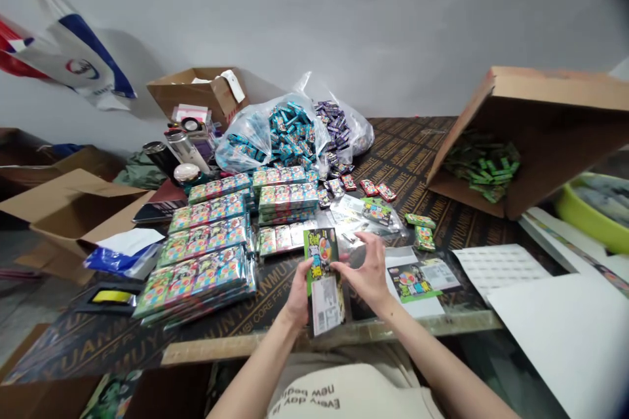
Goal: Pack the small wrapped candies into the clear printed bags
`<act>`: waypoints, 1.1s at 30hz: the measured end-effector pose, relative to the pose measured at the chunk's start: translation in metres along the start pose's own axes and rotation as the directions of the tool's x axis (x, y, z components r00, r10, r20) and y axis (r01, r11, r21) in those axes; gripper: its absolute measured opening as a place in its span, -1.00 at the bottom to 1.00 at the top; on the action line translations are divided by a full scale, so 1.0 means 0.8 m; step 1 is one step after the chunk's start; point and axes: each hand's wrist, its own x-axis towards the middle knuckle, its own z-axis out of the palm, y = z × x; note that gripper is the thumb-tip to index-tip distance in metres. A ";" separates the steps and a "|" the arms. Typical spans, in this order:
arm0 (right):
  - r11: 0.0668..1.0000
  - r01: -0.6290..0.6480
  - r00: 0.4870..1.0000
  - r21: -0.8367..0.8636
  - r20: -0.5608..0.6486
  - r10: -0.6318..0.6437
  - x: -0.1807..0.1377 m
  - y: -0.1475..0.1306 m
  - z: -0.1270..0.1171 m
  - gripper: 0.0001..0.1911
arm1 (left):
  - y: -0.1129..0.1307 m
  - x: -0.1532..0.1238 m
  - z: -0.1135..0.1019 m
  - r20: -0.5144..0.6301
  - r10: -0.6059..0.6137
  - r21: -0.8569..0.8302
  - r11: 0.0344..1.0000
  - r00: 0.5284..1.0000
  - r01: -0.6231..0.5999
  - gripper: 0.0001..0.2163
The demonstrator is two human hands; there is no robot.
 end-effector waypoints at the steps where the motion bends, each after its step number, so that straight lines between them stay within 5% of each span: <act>1: 0.996 0.091 0.995 -0.006 0.037 -0.091 0.008 -0.004 -0.008 -0.37 | -0.003 -0.005 -0.003 -0.022 -0.035 0.035 0.999 0.999 0.035 -0.56; 4: 0.974 0.215 0.943 0.073 0.242 -0.226 0.027 -0.017 -0.024 -0.42 | -0.014 -0.014 -0.009 -0.068 -0.078 0.167 0.982 0.995 0.089 -0.61; 9: 0.967 0.157 0.853 0.201 0.467 -0.235 0.047 -0.023 -0.030 -0.68 | -0.017 -0.010 -0.008 -0.054 0.070 0.325 0.945 0.996 -0.049 -0.51; 14: 0.927 0.217 0.608 0.304 0.701 -0.373 0.061 -0.011 -0.043 -0.65 | 0.000 -0.020 0.008 -0.039 0.114 0.409 0.908 0.993 -0.089 -0.44; 16: 0.933 0.186 0.565 0.308 0.743 -0.358 0.065 -0.007 -0.048 -0.50 | 0.004 -0.026 0.014 -0.034 0.111 0.452 0.888 0.993 -0.083 -0.48; 18: 0.937 0.114 0.559 0.330 0.758 -0.335 0.066 -0.004 -0.051 -0.36 | 0.006 -0.028 0.018 -0.047 0.090 0.452 0.890 0.995 -0.059 -0.55; 20: 0.924 0.022 0.616 0.382 0.723 -0.314 0.064 0.000 -0.049 -0.29 | 0.005 -0.026 0.019 -0.087 0.102 0.425 0.903 0.991 -0.055 -0.61; 23: 0.898 -0.116 0.853 0.423 0.506 -0.129 0.053 0.005 -0.037 -0.18 | 0.005 -0.018 0.014 -0.206 0.192 0.396 0.913 0.959 -0.098 -0.66; 24: 0.884 -0.185 0.897 0.429 0.441 -0.026 0.047 0.007 -0.032 -0.17 | 0.006 -0.016 0.012 -0.240 0.219 0.401 0.910 0.946 -0.109 -0.67; 26: 0.806 -0.365 0.872 0.466 0.475 0.120 0.036 0.009 -0.021 -0.27 | 0.010 -0.013 0.008 -0.263 0.261 0.453 0.883 0.929 -0.120 -0.69; 29: 0.647 -0.559 0.740 0.517 0.664 0.109 0.026 0.008 -0.008 -0.61 | 0.017 -0.012 0.005 -0.149 0.320 0.663 0.734 0.936 -0.146 -0.73; 33: 0.595 -0.552 0.792 0.584 0.590 0.155 0.027 0.005 -0.006 -0.74 | 0.026 -0.011 0.006 -0.071 0.345 0.807 0.571 0.936 -0.149 -0.73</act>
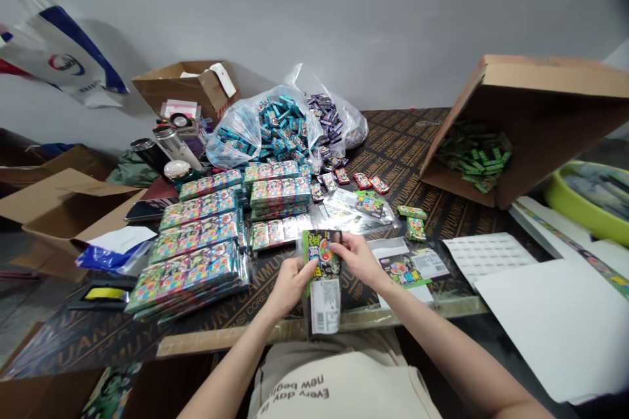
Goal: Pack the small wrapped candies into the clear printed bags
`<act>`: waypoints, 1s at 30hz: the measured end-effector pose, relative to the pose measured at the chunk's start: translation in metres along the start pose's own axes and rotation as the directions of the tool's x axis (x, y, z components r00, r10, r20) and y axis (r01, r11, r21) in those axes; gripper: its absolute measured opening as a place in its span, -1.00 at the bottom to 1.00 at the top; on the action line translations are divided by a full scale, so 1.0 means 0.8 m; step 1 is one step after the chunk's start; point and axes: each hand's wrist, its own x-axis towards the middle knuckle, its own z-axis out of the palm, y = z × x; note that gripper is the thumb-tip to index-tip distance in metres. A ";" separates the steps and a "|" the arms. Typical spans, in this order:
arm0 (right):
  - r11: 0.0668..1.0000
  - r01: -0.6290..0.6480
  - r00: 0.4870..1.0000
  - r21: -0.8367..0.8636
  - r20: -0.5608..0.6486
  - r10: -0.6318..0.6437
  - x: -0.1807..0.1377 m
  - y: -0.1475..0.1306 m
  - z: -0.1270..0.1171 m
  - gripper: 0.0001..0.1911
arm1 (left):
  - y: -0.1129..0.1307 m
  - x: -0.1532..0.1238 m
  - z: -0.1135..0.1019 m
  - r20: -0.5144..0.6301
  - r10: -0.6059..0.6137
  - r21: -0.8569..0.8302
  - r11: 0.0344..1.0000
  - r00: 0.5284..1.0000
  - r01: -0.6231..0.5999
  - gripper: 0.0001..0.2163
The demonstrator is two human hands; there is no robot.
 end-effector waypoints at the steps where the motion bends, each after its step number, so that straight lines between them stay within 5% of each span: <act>1: 0.999 -0.018 1.000 0.031 0.008 0.018 -0.001 -0.001 0.000 -0.74 | 0.001 0.002 -0.001 -0.019 -0.007 -0.008 1.000 1.000 0.007 -0.73; 6: 0.977 -0.200 0.936 0.073 0.310 0.169 -0.020 0.015 -0.006 -0.48 | -0.009 0.014 -0.007 -0.069 -0.016 -0.084 0.996 0.998 0.010 -0.71; 13: 0.999 -0.043 0.999 -0.003 0.002 0.043 -0.012 0.046 -0.029 -0.47 | -0.047 0.004 -0.006 0.131 -0.051 -0.039 0.998 0.990 0.057 -0.67; 18: 0.999 0.044 0.914 0.024 -0.405 -0.030 0.005 0.032 -0.012 -0.66 | -0.034 0.008 0.022 0.091 -0.040 -0.249 0.967 0.995 0.062 -0.58; 23: 0.996 0.079 0.874 0.047 -0.483 -0.047 -0.006 0.026 0.028 -0.57 | -0.004 0.022 0.053 -0.224 -0.172 -0.642 0.767 0.959 -0.012 -0.66; 26: 0.996 0.072 0.866 0.060 -0.499 -0.033 -0.010 0.021 0.033 -0.67 | 0.005 0.024 0.053 -0.193 -0.271 -0.693 0.718 0.943 0.064 -0.67; 30: 0.990 0.022 0.922 0.141 -0.387 0.034 -0.012 0.010 0.024 -0.77 | 0.012 0.023 0.038 -0.061 -0.320 -0.679 0.707 0.945 0.196 -0.72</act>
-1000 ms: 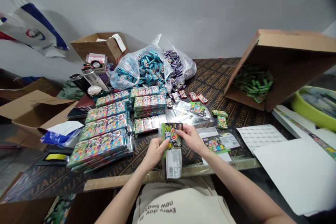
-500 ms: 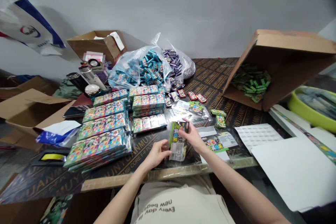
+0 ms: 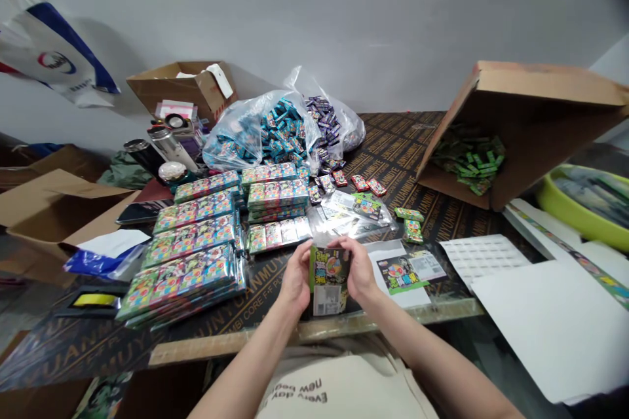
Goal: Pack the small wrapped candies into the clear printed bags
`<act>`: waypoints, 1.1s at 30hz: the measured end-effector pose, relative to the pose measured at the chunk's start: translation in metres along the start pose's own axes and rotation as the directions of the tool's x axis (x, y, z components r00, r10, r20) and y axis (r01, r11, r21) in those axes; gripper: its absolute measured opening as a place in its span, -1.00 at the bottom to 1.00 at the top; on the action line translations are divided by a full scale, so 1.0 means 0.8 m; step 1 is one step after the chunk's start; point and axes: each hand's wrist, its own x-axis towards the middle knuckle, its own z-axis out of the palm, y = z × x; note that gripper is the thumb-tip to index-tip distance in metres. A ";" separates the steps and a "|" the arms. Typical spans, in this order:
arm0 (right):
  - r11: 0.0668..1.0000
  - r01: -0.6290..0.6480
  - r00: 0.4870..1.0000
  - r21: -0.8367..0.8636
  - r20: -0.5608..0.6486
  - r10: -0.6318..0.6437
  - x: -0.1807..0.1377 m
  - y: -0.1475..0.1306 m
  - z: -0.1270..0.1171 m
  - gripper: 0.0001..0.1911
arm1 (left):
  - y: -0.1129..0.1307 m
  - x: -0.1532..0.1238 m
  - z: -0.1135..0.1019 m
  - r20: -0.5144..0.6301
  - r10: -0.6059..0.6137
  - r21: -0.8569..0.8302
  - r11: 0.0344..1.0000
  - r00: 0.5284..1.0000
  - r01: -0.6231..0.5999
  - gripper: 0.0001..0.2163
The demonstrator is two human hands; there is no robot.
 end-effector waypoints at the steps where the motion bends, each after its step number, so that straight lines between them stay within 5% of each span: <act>1: 0.999 -0.030 0.999 0.019 0.032 0.030 0.000 -0.003 -0.003 -0.79 | 0.005 -0.001 -0.002 0.004 0.009 0.048 0.999 1.000 -0.009 -0.77; 5: 0.994 -0.073 0.990 0.077 0.124 0.063 0.002 -0.014 -0.015 -0.88 | 0.026 -0.010 -0.003 0.067 0.219 0.367 0.902 0.973 -0.228 -0.80; 11: 0.969 0.191 0.971 -0.156 0.175 -0.163 0.005 -0.022 -0.039 -0.87 | 0.042 -0.035 0.000 0.357 0.467 0.681 0.462 0.809 -0.567 -0.88; 13: 0.953 0.232 0.958 -0.196 0.215 -0.190 0.003 -0.026 -0.043 -0.86 | 0.044 -0.036 -0.001 0.363 0.477 0.702 0.426 0.801 -0.571 -0.91; 17: 0.955 0.190 0.956 -0.228 0.264 -0.127 0.001 -0.037 -0.042 -0.82 | 0.052 -0.026 -0.001 0.269 0.389 0.691 0.559 0.881 -0.458 -0.84; 20: 0.966 0.151 0.948 -0.211 0.309 -0.081 0.004 -0.043 -0.039 -0.81 | 0.060 -0.021 0.003 0.286 0.343 0.703 0.559 0.895 -0.439 -0.85; 27: 0.921 0.262 0.920 -0.287 0.364 -0.149 -0.002 -0.040 -0.049 -0.84 | 0.057 -0.037 0.005 0.528 0.384 0.747 0.213 0.757 -0.629 -0.91; 30: 0.830 0.463 0.844 -0.311 0.442 -0.305 -0.010 -0.034 -0.058 -0.81 | 0.051 -0.041 -0.003 0.588 0.365 0.740 0.117 0.722 -0.662 -0.88; 33: 0.722 0.629 0.739 -0.289 0.512 -0.439 -0.013 -0.027 -0.064 -0.71 | 0.049 -0.037 -0.014 0.575 0.359 0.763 0.088 0.735 -0.640 -0.90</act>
